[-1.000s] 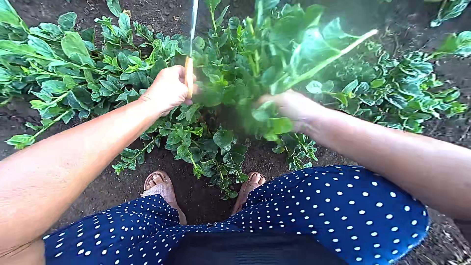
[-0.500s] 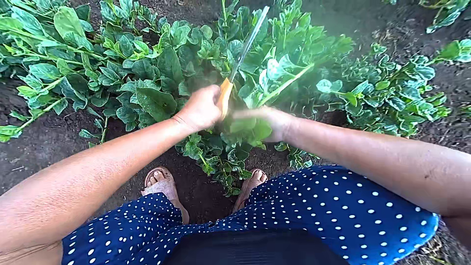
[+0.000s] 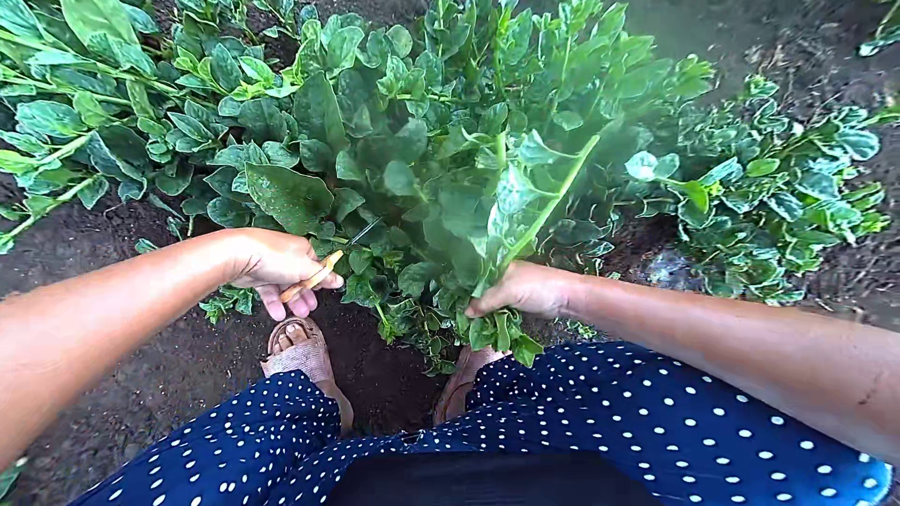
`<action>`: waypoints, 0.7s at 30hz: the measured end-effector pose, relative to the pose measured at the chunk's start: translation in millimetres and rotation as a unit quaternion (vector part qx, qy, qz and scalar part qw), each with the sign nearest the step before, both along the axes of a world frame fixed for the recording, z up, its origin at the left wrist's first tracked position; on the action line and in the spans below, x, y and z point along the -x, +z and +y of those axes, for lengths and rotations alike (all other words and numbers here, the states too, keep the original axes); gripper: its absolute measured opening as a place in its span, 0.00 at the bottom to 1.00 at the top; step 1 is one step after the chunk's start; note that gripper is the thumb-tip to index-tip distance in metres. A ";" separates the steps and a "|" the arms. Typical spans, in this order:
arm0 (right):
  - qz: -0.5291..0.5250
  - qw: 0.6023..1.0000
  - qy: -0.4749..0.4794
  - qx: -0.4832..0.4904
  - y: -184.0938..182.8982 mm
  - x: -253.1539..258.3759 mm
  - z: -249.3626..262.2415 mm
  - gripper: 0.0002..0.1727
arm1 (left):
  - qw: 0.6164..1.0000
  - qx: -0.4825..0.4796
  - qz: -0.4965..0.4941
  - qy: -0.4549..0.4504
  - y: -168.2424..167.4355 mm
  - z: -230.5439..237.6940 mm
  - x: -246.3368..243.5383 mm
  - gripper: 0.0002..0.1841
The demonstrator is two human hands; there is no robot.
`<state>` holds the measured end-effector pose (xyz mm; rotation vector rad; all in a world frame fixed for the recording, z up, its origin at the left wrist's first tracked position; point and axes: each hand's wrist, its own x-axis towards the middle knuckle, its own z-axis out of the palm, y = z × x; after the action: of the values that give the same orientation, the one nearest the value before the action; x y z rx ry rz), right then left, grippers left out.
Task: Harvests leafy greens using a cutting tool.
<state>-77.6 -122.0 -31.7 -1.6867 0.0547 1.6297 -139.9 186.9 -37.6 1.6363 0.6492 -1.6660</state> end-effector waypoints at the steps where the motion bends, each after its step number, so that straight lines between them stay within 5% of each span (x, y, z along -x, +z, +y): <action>1: 0.006 1.000 0.016 -0.002 0.0 0.0 -0.8 0.20 | 1.000 0.005 -0.007 0.007 2.8 -2.4 -0.4 0.24; 4: 0.017 0.998 0.047 -0.044 -1.0 -2.0 -2.5 0.19 | 0.989 -0.017 -0.079 0.122 39.8 -43.9 -2.2 0.22; 7: 0.014 0.997 0.033 -0.065 -2.9 -5.2 -3.4 0.17 | 0.897 -0.237 -0.241 0.285 83.8 -128.1 3.3 0.19; 10: 0.024 0.998 0.018 -0.057 -6.5 -3.1 -9.2 0.16 | 0.853 -0.231 -0.311 0.350 105.5 -134.7 3.7 0.16; 15: 0.014 0.998 0.051 -0.036 -5.3 -3.3 -7.5 0.17 | 0.870 -0.297 -0.202 0.339 115.4 -135.4 2.6 0.16; 18: 0.006 0.998 0.061 -0.028 -7.0 -5.0 -8.2 0.15 | 0.877 -0.255 -0.171 0.368 112.2 -136.4 1.8 0.16; 21: 0.007 0.996 0.083 -0.019 -6.5 -4.6 -7.0 0.16 | 0.844 -0.218 -0.195 0.449 110.0 -131.3 4.2 0.17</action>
<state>-73.0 -129.0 -38.3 -1.6872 -0.1126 1.7539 -144.1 55.6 72.4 1.5103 1.3744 -0.5038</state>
